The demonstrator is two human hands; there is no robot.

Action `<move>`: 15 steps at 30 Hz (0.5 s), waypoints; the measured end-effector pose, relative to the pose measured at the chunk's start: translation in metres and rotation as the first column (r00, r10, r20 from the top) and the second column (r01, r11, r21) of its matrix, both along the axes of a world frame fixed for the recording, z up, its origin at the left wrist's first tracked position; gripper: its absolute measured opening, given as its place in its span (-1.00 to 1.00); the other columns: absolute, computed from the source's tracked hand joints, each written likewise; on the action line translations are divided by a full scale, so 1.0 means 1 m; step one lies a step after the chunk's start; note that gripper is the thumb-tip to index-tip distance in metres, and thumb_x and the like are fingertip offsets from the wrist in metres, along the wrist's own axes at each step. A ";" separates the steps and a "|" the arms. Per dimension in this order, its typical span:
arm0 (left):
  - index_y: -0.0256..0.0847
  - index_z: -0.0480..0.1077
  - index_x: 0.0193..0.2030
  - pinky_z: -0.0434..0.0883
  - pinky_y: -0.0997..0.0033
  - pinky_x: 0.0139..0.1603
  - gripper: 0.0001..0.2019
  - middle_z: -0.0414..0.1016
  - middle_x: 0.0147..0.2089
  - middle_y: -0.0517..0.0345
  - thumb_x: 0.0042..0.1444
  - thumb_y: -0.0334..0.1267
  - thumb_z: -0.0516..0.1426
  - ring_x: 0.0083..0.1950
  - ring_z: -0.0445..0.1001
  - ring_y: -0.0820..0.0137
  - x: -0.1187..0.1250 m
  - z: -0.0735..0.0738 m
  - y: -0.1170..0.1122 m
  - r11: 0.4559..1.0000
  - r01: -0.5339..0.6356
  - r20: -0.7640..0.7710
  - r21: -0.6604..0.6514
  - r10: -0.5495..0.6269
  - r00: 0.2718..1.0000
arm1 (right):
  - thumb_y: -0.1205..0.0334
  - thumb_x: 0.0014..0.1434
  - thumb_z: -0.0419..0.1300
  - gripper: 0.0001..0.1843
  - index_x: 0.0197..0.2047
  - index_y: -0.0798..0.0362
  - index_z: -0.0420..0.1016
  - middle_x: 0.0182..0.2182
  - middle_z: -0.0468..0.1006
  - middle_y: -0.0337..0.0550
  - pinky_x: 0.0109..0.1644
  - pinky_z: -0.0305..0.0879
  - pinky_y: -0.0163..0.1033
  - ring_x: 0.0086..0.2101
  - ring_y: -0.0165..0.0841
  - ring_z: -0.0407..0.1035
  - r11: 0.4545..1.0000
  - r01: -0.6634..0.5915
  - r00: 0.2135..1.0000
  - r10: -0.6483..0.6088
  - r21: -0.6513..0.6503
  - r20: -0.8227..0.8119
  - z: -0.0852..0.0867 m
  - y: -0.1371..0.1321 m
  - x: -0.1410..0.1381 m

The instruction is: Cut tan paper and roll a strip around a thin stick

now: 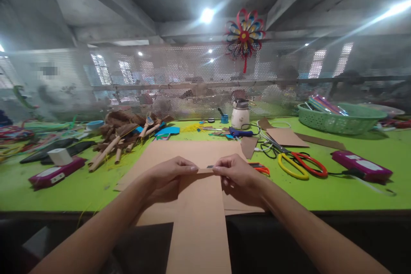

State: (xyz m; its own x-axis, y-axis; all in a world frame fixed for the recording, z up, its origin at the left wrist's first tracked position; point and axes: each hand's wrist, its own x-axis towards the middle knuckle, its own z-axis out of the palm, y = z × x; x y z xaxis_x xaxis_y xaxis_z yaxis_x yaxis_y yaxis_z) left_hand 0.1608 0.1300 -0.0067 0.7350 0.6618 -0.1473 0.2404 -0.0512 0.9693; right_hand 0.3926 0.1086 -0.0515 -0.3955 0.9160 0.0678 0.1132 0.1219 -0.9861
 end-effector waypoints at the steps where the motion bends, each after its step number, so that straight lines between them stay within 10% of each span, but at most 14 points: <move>1: -0.30 0.35 -0.51 0.13 0.47 -0.41 -0.69 0.26 -0.53 0.24 -0.01 -0.06 0.17 -0.48 0.17 0.50 -0.001 0.000 -0.001 1.000 -0.006 0.011 -0.010 0.006 1.000 | 0.00 0.05 0.23 -0.69 -0.42 0.12 0.42 -0.77 0.29 -0.38 -0.66 -0.01 -0.40 -0.75 -0.53 0.11 1.000 0.010 1.000 -0.010 0.001 -0.014 0.000 -0.001 0.000; 8: -0.29 0.33 -0.50 0.24 0.41 -0.37 -0.76 0.26 -0.54 0.21 -0.03 -0.15 0.20 -0.49 0.25 0.48 -0.001 -0.007 -0.013 0.974 -0.032 0.131 -0.224 0.062 0.989 | -0.03 0.08 0.20 -0.63 -0.48 0.14 0.41 -0.77 0.31 -0.34 -0.66 -0.06 -0.40 -0.75 -0.56 0.07 0.999 0.002 0.995 -0.007 0.051 0.103 0.001 -0.002 0.001; 15: -0.33 0.39 -0.46 0.18 0.46 -0.44 -0.76 0.25 -0.55 0.22 -0.06 -0.14 0.20 -0.50 0.22 0.49 -0.003 -0.009 -0.007 0.993 -0.105 0.049 -0.059 0.108 0.993 | 0.05 0.13 0.16 -0.68 -0.39 0.17 0.50 -0.68 0.33 -0.29 -0.57 0.07 -0.39 -0.65 -0.52 0.17 0.973 -0.081 0.978 0.036 0.216 0.208 0.001 0.002 -0.002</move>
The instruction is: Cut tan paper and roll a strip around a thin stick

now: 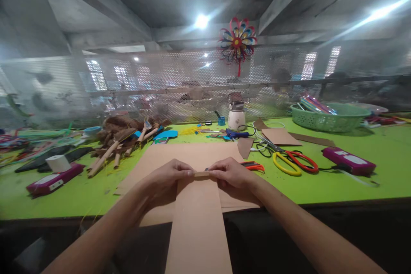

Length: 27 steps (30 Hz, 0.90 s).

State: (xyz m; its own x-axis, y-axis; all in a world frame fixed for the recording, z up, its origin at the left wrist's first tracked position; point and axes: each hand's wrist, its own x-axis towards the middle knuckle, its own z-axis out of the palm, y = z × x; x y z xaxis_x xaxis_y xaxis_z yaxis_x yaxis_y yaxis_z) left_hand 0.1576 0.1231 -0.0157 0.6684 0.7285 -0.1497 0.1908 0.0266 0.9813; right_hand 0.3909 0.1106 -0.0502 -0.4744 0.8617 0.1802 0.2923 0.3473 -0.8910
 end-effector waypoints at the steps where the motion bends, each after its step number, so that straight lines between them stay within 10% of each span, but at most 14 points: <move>1: -0.34 0.41 -0.46 0.16 0.47 -0.45 -0.75 0.25 -0.54 0.22 -0.06 -0.14 0.19 -0.49 0.20 0.49 0.000 0.000 0.002 0.998 -0.004 -0.045 0.065 0.007 0.999 | 0.06 0.14 0.15 -0.68 -0.40 0.17 0.49 -0.67 0.33 -0.29 -0.56 0.08 -0.39 -0.64 -0.52 0.18 1.000 -0.010 1.000 0.010 0.015 0.000 -0.001 0.000 -0.001; 14: -0.31 0.34 -0.54 -0.04 0.51 -0.56 -0.69 0.09 -0.57 0.27 0.09 -0.13 0.00 -0.53 0.02 0.54 0.008 0.001 -0.014 0.770 -0.034 -0.210 0.638 0.216 0.953 | 0.04 0.13 0.17 -0.68 -0.47 0.13 0.41 -0.75 0.36 -0.32 -0.56 0.07 -0.38 -0.71 -0.54 0.14 0.987 -0.002 0.987 -0.024 -0.163 -0.160 -0.008 0.002 0.002; 21: -0.24 0.21 -0.55 -0.02 0.51 -0.59 -0.69 0.01 -0.59 0.31 0.09 -0.08 -0.01 -0.56 -0.02 0.54 -0.001 0.001 -0.003 0.920 -0.025 -0.182 0.392 0.104 0.978 | 0.01 0.09 0.21 -0.66 -0.49 0.12 0.38 -0.74 0.33 -0.33 -0.56 0.06 -0.38 -0.70 -0.55 0.12 0.981 -0.009 0.974 -0.035 -0.193 -0.224 -0.008 0.001 0.002; 27: -0.26 0.22 -0.61 0.08 0.52 -0.52 -0.66 0.13 -0.63 0.28 0.07 -0.08 0.02 -0.55 0.11 0.51 -0.011 0.008 0.008 0.909 0.118 -0.307 0.401 0.012 0.952 | -0.02 0.09 0.20 -0.64 -0.47 0.14 0.40 -0.73 0.36 -0.30 -0.60 0.00 -0.39 -0.71 -0.56 0.09 0.986 0.011 0.983 -0.041 -0.167 -0.178 -0.009 0.006 0.005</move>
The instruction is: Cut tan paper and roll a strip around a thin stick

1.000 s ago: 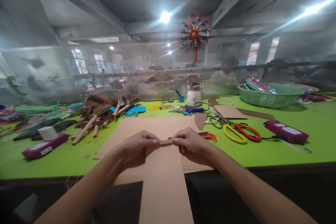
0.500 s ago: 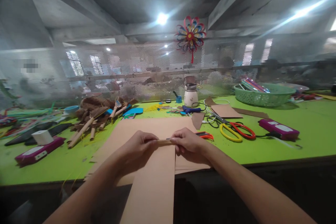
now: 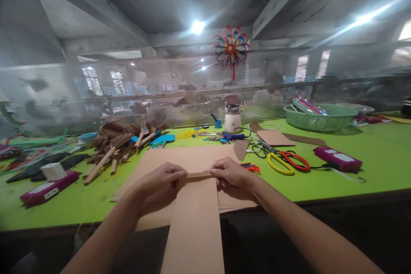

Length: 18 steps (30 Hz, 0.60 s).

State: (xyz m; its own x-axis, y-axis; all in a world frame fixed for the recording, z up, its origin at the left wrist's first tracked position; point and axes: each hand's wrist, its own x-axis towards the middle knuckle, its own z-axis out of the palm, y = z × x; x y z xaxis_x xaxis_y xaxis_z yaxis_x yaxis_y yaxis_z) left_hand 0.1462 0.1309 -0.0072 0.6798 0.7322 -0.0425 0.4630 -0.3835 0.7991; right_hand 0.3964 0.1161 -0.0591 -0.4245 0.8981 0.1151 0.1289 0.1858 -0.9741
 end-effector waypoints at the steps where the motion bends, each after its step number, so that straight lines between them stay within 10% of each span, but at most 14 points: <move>1: -0.26 0.22 -0.61 0.09 0.52 -0.52 -0.66 0.14 -0.63 0.28 0.07 -0.09 0.02 -0.55 0.12 0.51 0.000 0.001 0.001 1.000 0.012 -0.007 0.011 -0.012 1.000 | -0.03 0.09 0.20 -0.64 -0.47 0.14 0.40 -0.73 0.36 -0.30 -0.61 -0.01 -0.40 -0.71 -0.55 0.09 1.000 -0.005 1.000 0.005 0.003 0.015 0.000 0.001 0.001; 11: -0.24 0.17 -0.59 0.00 0.54 -0.56 -0.74 0.04 -0.60 0.31 0.05 -0.17 -0.02 -0.54 0.02 0.53 0.004 -0.004 -0.006 0.967 -0.122 0.001 0.225 0.125 0.992 | -0.02 0.10 0.19 -0.64 -0.48 0.14 0.41 -0.71 0.32 -0.32 -0.58 0.07 -0.39 -0.67 -0.54 0.14 0.997 -0.009 0.998 0.005 0.073 0.063 0.004 -0.002 -0.002; 18: -0.27 0.25 -0.56 0.06 0.54 -0.54 -0.76 0.15 -0.58 0.28 0.04 -0.19 -0.01 -0.52 0.11 0.52 0.007 -0.003 -0.005 0.985 -0.104 0.047 0.135 0.099 0.994 | -0.03 0.06 0.22 -0.63 -0.51 0.14 0.40 -0.79 0.30 -0.34 -0.63 0.10 -0.40 -0.72 -0.52 0.19 1.000 0.022 0.999 -0.023 0.022 0.047 0.003 -0.003 -0.004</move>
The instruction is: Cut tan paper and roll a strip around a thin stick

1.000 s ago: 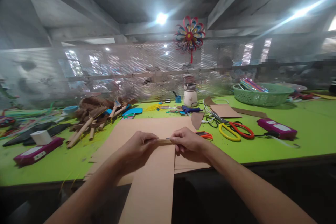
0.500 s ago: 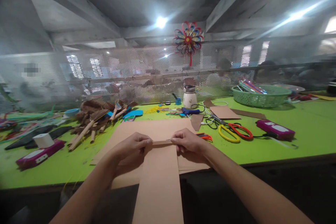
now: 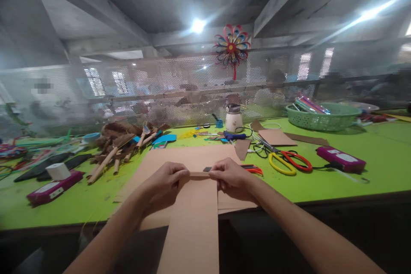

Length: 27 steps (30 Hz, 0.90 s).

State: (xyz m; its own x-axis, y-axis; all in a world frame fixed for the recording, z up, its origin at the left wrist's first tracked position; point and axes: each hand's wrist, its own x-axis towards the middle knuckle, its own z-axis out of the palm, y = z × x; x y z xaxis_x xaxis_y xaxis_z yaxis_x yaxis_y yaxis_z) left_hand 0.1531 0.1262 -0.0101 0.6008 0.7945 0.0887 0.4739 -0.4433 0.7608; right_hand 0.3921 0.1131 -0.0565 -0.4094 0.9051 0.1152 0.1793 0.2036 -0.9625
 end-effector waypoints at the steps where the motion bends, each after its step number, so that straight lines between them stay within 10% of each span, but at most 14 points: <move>1: -0.26 0.24 -0.57 0.06 0.54 -0.55 -0.75 0.14 -0.59 0.28 0.04 -0.17 0.00 -0.53 0.10 0.52 0.000 -0.001 0.000 1.000 -0.004 0.013 -0.018 0.004 1.000 | -0.05 0.05 0.22 -0.62 -0.51 0.13 0.40 -0.80 0.29 -0.35 -0.65 0.10 -0.40 -0.74 -0.51 0.18 1.000 -0.009 1.000 0.008 -0.030 -0.014 0.000 0.000 0.000; 16: -0.23 0.25 -0.48 0.21 0.48 -0.61 -0.67 0.14 -0.66 0.35 0.02 0.00 0.15 -0.68 0.12 0.55 -0.007 -0.005 0.003 0.847 0.125 0.304 -0.516 0.045 0.952 | -0.07 0.05 0.23 -0.62 -0.44 0.12 0.38 -0.78 0.30 -0.38 -0.70 0.05 -0.44 -0.77 -0.56 0.09 0.998 -0.012 0.991 0.003 -0.066 -0.137 -0.002 0.001 0.002; 27: -0.25 0.20 -0.63 -0.02 0.51 -0.57 -0.61 0.07 -0.68 0.32 0.05 -0.01 0.07 -0.62 0.03 0.56 -0.004 -0.002 0.011 0.981 0.026 0.143 -0.191 0.002 0.990 | -0.07 0.09 0.18 -0.61 -0.47 0.11 0.36 -0.77 0.32 -0.34 -0.69 -0.06 -0.43 -0.76 -0.55 0.13 0.998 0.040 0.999 -0.039 0.038 -0.021 -0.004 0.009 0.001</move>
State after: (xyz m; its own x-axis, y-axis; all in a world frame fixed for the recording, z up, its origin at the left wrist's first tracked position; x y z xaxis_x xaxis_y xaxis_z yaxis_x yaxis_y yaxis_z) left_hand 0.1488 0.1367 -0.0119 0.6028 0.7976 0.0200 0.3508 -0.2874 0.8913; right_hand 0.3930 0.1219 -0.0608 -0.3710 0.9151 0.1578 0.1689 0.2335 -0.9576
